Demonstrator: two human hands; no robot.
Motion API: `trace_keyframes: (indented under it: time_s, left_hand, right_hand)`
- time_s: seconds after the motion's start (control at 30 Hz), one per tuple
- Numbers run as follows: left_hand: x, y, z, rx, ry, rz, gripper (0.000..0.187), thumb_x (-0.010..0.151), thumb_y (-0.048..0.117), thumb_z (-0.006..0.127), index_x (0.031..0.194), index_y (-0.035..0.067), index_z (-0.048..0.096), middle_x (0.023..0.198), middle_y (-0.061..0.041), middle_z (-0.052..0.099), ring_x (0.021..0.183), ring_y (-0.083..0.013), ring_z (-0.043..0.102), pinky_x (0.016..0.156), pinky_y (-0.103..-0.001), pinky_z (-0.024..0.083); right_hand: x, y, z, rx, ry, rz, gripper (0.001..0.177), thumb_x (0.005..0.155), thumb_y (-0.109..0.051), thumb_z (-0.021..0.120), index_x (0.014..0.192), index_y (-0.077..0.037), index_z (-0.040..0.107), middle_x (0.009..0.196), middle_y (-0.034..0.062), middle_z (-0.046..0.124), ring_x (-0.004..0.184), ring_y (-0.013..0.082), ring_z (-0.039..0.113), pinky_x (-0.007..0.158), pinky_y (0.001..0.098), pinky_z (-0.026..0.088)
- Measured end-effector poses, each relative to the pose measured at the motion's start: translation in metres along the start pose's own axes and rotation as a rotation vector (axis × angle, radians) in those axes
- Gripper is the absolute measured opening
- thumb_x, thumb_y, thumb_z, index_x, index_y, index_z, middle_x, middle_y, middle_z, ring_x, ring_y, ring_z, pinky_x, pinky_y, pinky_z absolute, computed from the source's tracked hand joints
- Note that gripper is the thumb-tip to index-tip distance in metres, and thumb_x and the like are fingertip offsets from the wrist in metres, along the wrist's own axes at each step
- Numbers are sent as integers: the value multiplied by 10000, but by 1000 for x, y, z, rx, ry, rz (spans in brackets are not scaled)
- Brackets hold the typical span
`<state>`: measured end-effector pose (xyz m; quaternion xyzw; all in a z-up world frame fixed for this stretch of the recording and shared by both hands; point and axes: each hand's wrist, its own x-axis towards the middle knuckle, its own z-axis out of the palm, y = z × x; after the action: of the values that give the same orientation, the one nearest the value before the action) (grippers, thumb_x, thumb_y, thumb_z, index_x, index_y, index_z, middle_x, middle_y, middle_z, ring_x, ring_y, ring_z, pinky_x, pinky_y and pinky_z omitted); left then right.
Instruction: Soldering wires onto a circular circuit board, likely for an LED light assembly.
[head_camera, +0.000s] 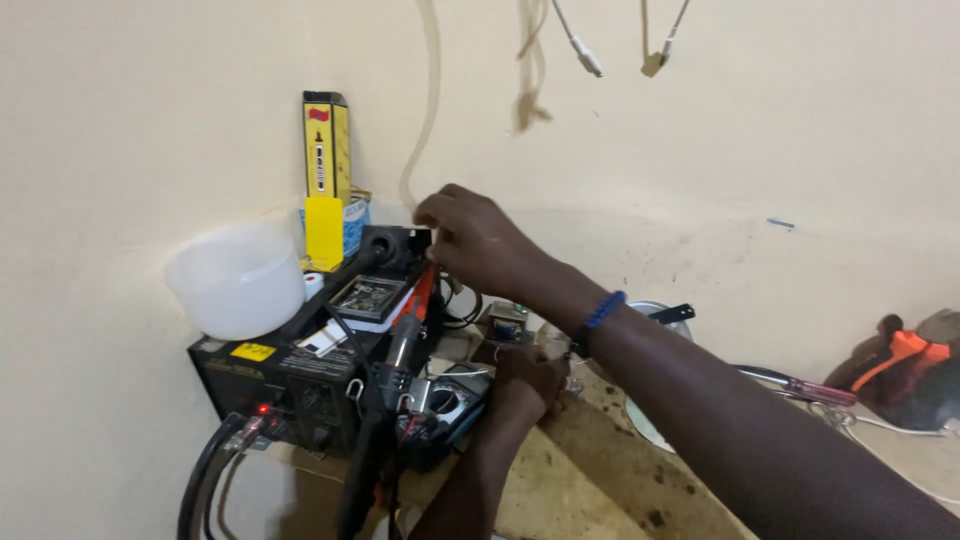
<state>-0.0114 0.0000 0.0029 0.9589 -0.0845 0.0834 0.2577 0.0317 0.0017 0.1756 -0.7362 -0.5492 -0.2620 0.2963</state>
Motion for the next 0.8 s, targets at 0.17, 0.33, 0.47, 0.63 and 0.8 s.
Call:
trace_keyframes:
  time_s: [0.17, 0.33, 0.47, 0.63, 0.8]
  left_hand:
    - [-18, 7, -15, -685, 24, -256, 400, 851, 260, 636, 1147, 64, 819, 637, -88, 733, 577, -187, 766, 664, -318, 630]
    - [-20, 16, -24, -749, 42, -259, 335, 922, 260, 719, 1138, 19, 807, 619, -139, 756, 535, -187, 769, 585, -248, 617]
    - [-28, 25, -28, -850, 74, -253, 301, 922, 190, 725, 1125, -21, 796, 645, -193, 760, 568, -217, 772, 580, -274, 618]
    - [-30, 49, -48, -901, 126, -199, 231, 867, 107, 754, 1008, -63, 823, 605, -224, 721, 511, -216, 710, 536, -298, 609]
    - [-8, 82, -57, -741, 136, -130, 228, 867, 207, 801, 1007, 31, 835, 619, -145, 739, 558, -163, 723, 580, -259, 571]
  right_hand:
    - [-100, 12, -86, 42, 107, 202, 249, 882, -39, 814, 1115, -39, 729, 1017, 161, 716, 894, 364, 784, 782, 433, 642]
    - [-192, 39, -141, 253, 339, 717, 229, 909, -105, 821, 1116, -17, 777, 837, 141, 765, 702, 198, 752, 605, 311, 597]
    - [-244, 62, -159, 265, 419, 766, 145, 951, 7, 726, 1085, 37, 771, 823, 170, 735, 694, 209, 709, 658, 334, 587]
    - [-272, 59, -175, 319, 418, 789, 145, 927, 32, 737, 1059, 84, 767, 826, 217, 715, 716, 244, 701, 676, 359, 591]
    - [-293, 77, -197, 329, 432, 779, 142, 910, 39, 759, 1045, 82, 767, 820, 184, 699, 719, 226, 712, 663, 330, 597]
